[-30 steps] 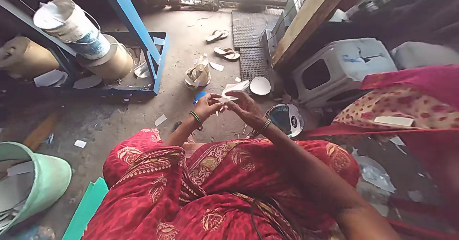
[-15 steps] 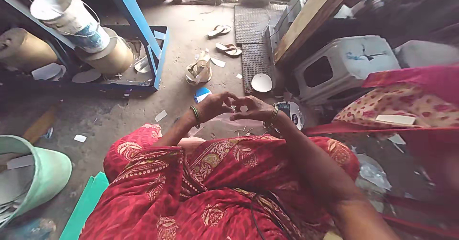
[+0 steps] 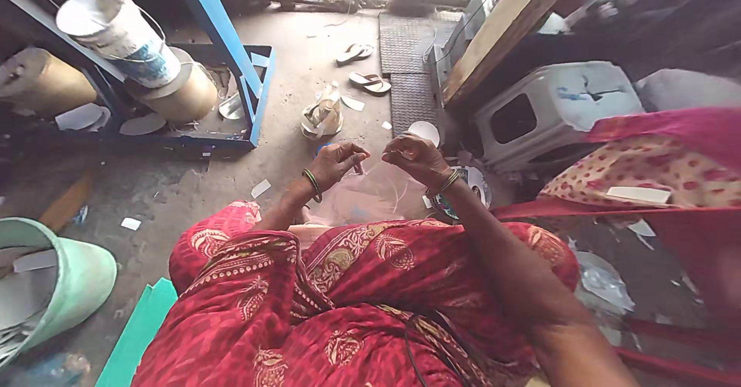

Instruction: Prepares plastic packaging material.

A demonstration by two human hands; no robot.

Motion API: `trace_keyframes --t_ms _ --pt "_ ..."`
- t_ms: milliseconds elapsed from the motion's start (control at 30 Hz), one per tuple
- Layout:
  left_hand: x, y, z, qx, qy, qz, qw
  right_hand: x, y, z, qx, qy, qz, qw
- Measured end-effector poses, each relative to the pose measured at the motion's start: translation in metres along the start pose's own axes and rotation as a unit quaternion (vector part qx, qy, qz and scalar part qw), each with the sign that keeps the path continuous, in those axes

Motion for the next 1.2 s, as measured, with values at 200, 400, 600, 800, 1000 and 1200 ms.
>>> trace_keyframes --t_ms 200,400,600,800,1000,1200 --pt "0.003 0.0 0.001 -0.015 -0.028 -0.024 0.999 0.004 0.0 0.001 -0.012 0.005 -0.011 1.0" --pt "0.008 0.004 -0.005 -0.004 -0.055 -0.016 0.998 0.011 -0.001 0.007 -0.017 0.011 0.011 1.0" --pt "0.005 0.003 0.01 -0.105 0.037 -0.011 0.994 0.017 -0.001 0.009 -0.022 0.014 0.043 0.999" --pt "0.002 0.003 0.007 -0.11 0.154 0.013 0.982 0.015 0.0 0.011 0.017 0.02 0.032 0.999" --pt "-0.001 0.008 -0.005 -0.049 0.14 0.018 0.989 0.014 -0.002 0.006 0.0 0.024 0.018 1.0" --pt "-0.004 0.009 0.0 -0.032 0.106 -0.04 0.993 0.016 -0.003 0.005 -0.002 0.027 0.025 0.999"
Point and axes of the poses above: each hand's wrist, its own y-axis away from the middle knuckle, its own x-axis out of the palm, z = x × y, the point moved 6 cm from there along -y, towards the middle knuckle, and after that the axes turned 8 degrees about -x, right-handed, at the moved point
